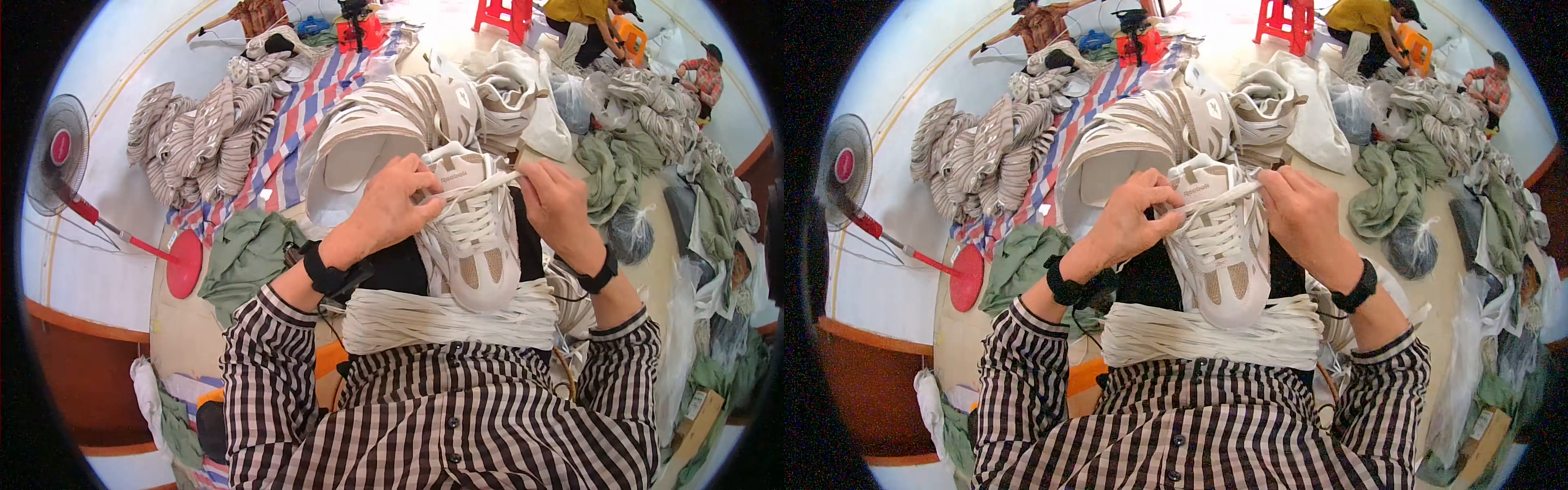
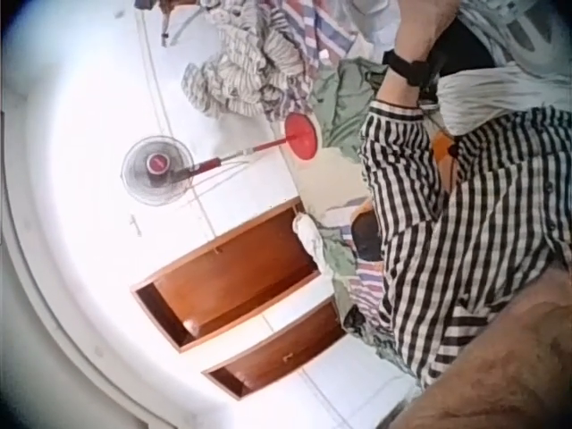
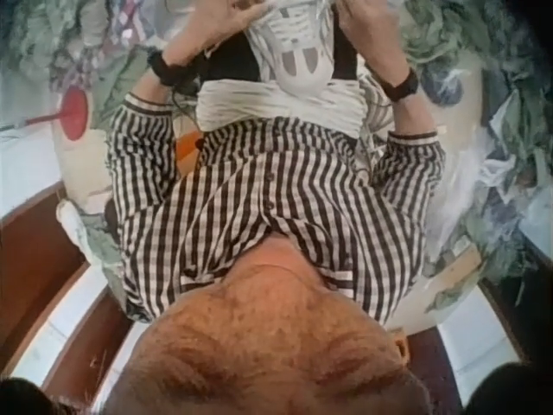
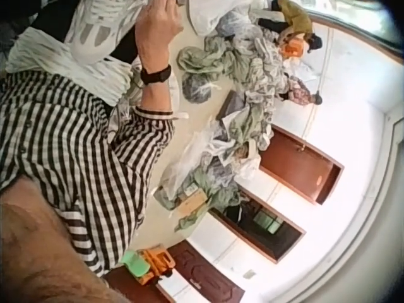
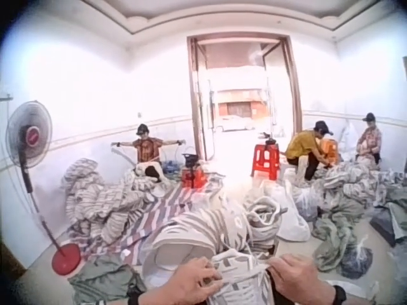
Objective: Threading laces through the eyelets of shoe uppers in a production environment.
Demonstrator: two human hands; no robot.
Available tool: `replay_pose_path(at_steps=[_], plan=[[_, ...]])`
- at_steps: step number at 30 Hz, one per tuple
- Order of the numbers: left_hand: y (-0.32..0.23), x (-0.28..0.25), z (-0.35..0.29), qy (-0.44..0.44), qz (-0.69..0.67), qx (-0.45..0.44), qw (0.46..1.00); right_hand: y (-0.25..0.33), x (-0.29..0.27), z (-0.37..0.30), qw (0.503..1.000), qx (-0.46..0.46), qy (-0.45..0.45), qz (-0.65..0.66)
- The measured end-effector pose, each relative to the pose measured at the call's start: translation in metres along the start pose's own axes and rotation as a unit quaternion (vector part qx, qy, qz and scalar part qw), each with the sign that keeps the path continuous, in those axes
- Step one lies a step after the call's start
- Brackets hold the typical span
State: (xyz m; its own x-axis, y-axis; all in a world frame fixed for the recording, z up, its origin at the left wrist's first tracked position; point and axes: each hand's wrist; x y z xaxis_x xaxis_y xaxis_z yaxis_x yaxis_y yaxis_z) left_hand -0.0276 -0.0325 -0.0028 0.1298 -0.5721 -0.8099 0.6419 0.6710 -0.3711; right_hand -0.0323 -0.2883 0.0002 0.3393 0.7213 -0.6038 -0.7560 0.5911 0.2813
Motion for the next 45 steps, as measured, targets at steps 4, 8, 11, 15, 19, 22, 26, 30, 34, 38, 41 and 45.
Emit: replay_pose_path(at_steps=[4, 8, 11, 15, 19, 22, 26, 30, 34, 38, 41, 45], plan=[[0.004, 0.0, 0.001, -0.003, 0.038, 0.01, 0.999, -0.004, 0.015, 0.001, 0.993, 0.045, -0.082, 0.072], [0.004, -0.006, 0.003, 0.031, -0.101, -0.078, 0.991, -0.001, 0.016, 0.0, 0.926, 0.221, -0.111, 0.285], [0.001, -0.014, 0.002, 0.022, -0.074, -0.077, 0.994, 0.005, 0.019, -0.001, 0.958, 0.158, -0.12, 0.206], [-0.006, -0.023, -0.009, 0.069, -0.05, -0.118, 0.989, 0.007, 0.014, -0.008, 0.975, 0.11, -0.1, 0.167], [0.009, -0.038, -0.036, 0.101, -0.117, -0.158, 0.975, 0.004, 0.024, -0.023, 0.971, 0.126, -0.049, 0.199], [0.02, -0.059, -0.053, 0.123, -0.186, -0.237, 0.946, 0.002, 0.036, -0.022, 0.981, 0.063, -0.027, 0.18], [0.043, -0.08, -0.068, 0.152, -0.221, -0.26, 0.928, 0.001, 0.034, -0.013, 0.988, 0.066, 0.012, 0.141], [0.044, -0.076, -0.078, 0.167, -0.203, -0.264, 0.928, 0.002, 0.035, -0.01, 0.989, 0.042, 0.019, 0.139], [0.028, -0.042, -0.067, 0.086, -0.051, -0.157, 0.983, -0.004, 0.034, -0.013, 0.987, 0.049, 0.037, 0.15], [-0.012, -0.035, -0.052, -0.028, 0.04, -0.04, 0.998, -0.005, 0.015, -0.008, 0.957, 0.144, 0.117, 0.222], [-0.029, -0.02, -0.043, -0.031, 0.056, 0.035, 0.997, -0.005, 0.002, -0.004, 0.948, 0.164, 0.064, 0.267], [-0.019, -0.01, -0.038, -0.008, 0.094, 0.073, 0.993, 0.011, 0.0, 0.023, 0.972, 0.058, 0.05, 0.223]])
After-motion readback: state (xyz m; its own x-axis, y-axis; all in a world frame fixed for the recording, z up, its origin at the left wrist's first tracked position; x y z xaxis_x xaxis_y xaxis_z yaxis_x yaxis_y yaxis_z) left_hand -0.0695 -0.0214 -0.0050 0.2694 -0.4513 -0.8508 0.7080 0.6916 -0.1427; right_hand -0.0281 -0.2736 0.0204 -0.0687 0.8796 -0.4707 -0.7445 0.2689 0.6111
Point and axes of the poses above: each hand's wrist, its own z-axis towards the middle knuckle, its own x-axis out of the palm, y = z × x, and after that the axes turned 10 degrees about z, right-handed
